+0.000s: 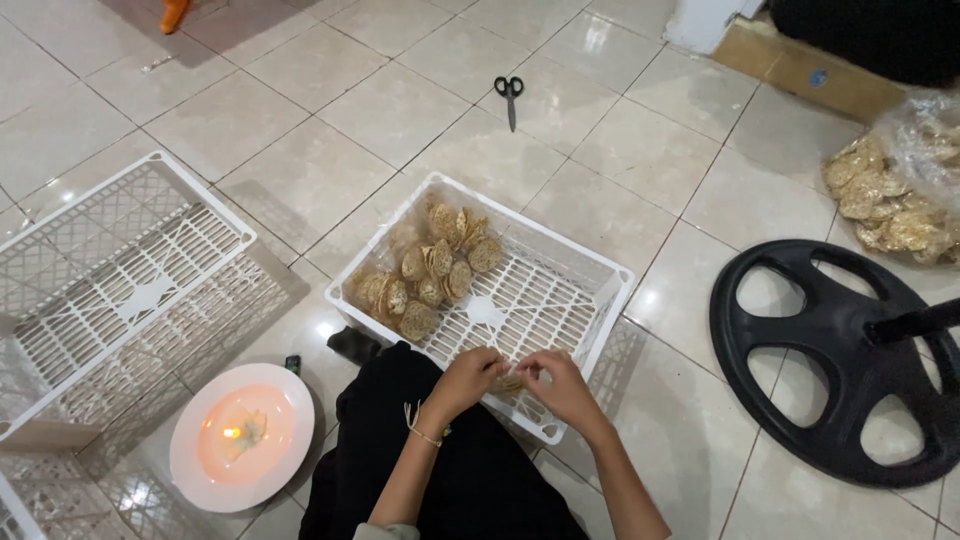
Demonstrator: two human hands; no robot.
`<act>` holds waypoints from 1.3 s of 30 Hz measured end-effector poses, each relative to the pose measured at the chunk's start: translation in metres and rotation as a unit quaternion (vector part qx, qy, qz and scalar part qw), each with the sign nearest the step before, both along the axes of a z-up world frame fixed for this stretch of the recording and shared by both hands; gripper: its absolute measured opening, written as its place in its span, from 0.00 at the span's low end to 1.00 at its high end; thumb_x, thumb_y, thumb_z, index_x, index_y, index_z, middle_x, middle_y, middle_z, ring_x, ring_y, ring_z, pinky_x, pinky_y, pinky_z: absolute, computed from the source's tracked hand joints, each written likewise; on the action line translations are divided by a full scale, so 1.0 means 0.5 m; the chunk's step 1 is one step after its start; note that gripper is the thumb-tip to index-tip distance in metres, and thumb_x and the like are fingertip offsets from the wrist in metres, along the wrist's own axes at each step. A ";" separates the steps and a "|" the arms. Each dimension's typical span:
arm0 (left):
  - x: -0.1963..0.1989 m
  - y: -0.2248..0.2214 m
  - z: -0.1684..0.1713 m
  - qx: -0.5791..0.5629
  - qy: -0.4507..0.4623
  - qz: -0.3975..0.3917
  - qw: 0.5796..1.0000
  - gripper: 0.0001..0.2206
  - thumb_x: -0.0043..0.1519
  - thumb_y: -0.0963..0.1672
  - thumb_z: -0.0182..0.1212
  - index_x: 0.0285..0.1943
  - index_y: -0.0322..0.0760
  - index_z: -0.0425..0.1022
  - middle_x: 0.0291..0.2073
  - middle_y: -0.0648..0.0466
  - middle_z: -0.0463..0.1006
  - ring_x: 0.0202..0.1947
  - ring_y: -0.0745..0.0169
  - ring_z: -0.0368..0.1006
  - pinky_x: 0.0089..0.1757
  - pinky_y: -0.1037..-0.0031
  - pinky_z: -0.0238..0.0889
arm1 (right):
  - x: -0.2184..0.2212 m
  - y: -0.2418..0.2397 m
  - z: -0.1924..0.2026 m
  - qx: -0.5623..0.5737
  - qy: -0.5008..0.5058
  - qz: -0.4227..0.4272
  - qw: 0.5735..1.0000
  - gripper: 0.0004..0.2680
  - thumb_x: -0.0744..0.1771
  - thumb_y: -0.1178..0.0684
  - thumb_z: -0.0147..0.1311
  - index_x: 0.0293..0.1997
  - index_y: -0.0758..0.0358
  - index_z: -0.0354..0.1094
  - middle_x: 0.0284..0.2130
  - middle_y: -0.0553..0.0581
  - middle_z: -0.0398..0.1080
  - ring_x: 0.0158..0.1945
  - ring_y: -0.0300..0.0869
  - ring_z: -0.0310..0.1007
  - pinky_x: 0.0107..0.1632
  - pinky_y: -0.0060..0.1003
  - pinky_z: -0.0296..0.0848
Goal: Manually sealing plastic snack bags using a candle flame and organizing them into plastic crates.
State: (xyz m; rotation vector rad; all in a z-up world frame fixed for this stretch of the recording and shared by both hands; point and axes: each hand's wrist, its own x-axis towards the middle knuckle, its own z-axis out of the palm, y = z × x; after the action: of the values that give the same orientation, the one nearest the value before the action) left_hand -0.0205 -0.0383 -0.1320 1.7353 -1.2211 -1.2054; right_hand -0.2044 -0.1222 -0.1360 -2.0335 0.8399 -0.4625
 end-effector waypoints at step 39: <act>-0.008 -0.014 -0.075 -0.027 -0.122 0.066 0.990 0.18 0.73 0.46 0.39 0.35 0.35 0.71 0.26 0.52 0.66 0.35 0.59 0.62 0.41 0.67 0.50 | 0.026 0.009 -0.026 0.010 0.028 -0.030 0.999 0.09 0.66 0.53 0.61 0.51 0.53 0.75 0.45 0.58 0.70 0.62 0.55 0.64 0.65 0.50 0.61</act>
State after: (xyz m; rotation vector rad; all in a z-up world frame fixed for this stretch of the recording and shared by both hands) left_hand -0.0244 -0.0455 -0.1694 1.9326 -1.2443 -0.8953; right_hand -0.1913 -0.1176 -0.1488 -2.0152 0.9374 -0.4293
